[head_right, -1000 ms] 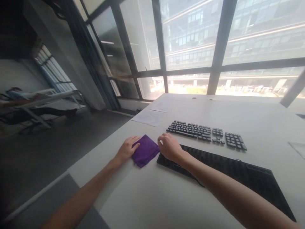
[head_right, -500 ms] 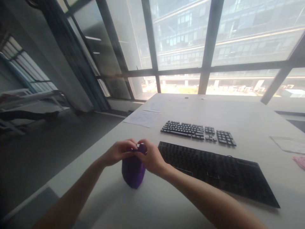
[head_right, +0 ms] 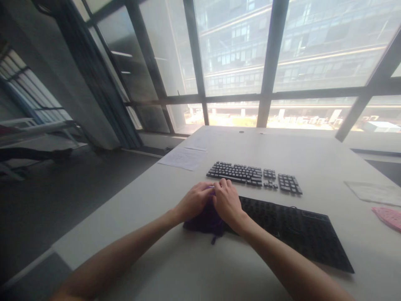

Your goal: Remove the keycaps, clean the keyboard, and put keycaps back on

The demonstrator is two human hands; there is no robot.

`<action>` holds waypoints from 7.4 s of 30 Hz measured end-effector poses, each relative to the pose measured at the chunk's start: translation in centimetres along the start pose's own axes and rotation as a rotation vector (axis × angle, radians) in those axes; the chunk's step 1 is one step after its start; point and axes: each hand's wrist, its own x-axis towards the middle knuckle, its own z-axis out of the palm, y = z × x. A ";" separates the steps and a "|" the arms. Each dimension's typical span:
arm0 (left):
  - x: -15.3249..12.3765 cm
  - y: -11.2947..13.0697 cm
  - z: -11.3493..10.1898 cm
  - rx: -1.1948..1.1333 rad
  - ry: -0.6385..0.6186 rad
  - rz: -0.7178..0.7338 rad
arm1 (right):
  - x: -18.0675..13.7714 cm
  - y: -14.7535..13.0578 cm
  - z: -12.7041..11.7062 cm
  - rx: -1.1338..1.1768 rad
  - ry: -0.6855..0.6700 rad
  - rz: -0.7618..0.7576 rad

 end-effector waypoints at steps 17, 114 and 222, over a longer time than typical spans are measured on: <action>-4.9 -0.3 1.5 0.069 -0.286 0.095 | -5.3 0.1 2.6 0.085 -0.097 -0.251; -4.3 1.5 -3.9 -0.085 -0.244 0.264 | -6.1 -0.5 0.9 0.134 0.064 -0.502; -3.6 -0.9 -0.1 -0.314 0.239 -0.256 | -6.0 -0.5 1.6 -0.167 0.045 -0.082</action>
